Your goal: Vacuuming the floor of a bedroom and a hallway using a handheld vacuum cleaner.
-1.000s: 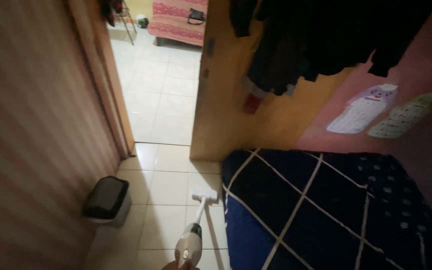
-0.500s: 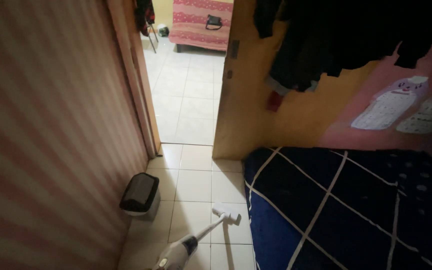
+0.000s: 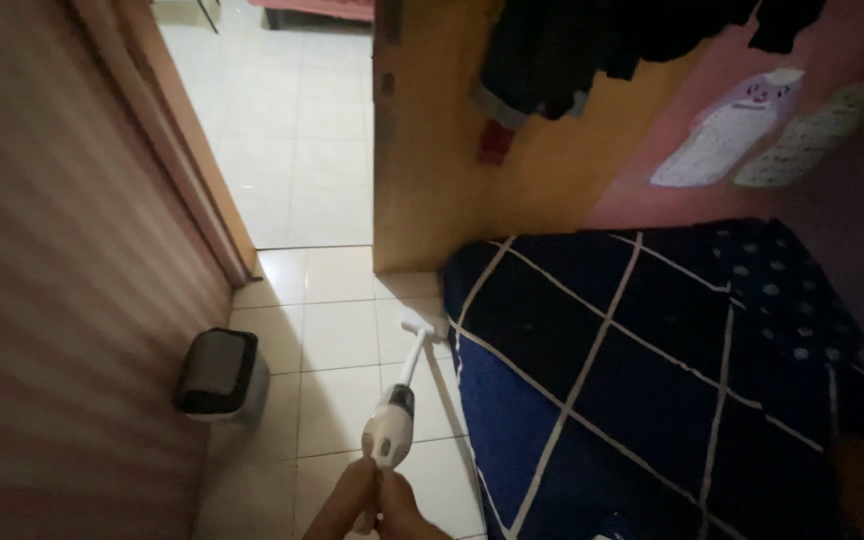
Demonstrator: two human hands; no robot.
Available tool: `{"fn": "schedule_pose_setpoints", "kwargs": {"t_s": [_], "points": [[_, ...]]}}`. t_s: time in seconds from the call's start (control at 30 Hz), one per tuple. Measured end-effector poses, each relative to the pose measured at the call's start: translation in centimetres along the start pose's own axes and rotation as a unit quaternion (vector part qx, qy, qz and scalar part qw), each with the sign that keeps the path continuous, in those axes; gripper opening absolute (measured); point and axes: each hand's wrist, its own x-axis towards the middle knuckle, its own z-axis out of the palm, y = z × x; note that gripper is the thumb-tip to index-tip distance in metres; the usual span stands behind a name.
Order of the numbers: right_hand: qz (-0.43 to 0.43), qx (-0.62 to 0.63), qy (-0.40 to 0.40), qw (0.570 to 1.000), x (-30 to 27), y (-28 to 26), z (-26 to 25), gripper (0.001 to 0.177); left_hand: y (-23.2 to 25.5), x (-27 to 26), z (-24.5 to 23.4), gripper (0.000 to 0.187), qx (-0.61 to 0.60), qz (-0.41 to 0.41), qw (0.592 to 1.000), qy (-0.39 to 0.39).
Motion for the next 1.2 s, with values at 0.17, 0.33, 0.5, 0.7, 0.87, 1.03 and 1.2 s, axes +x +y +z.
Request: {"fn": "schedule_pose_setpoints", "kwargs": {"t_s": [0.17, 0.33, 0.5, 0.7, 0.87, 1.03, 1.2], "points": [[0.042, 0.051, -0.006, 0.998, 7.8, -7.9, -1.9, 0.072, 6.3, -3.3, -4.2, 0.071, -0.213, 0.051, 0.975, 0.049], [0.012, -0.007, 0.034, 0.999, 12.0, -9.5, -4.4, 0.076, 7.9, -1.1, -4.1, 0.076, -0.489, -0.039, 0.871, 0.015], [-0.099, -0.048, 0.076, 0.991, 17.4, -10.2, -8.3, 0.062, 8.8, 4.6, -0.6, 0.073, -0.566, -0.033, 0.823, 0.038], [-0.155, -0.205, 0.187, 0.948, 14.6, -17.5, -7.8, 0.071, 9.3, 6.3, -1.3, 0.041, -0.087, 0.259, 0.905, 0.326], [-0.26, -0.318, 0.214, 0.886, 17.1, -19.4, -8.1, 0.059, 7.2, -1.3, -3.5, 0.046, -0.494, 0.059, 0.846, 0.192], [-0.212, -0.312, 0.18, 0.908, 10.0, -17.9, -7.7, 0.043, 4.4, -4.0, -2.0, 0.046, -0.479, 0.029, 0.85, 0.218], [-0.19, -0.373, 0.146, 0.897, 7.9, -13.7, -14.4, 0.051, 3.2, -4.2, -0.7, 0.045, -0.553, 0.054, 0.815, 0.163]]}}
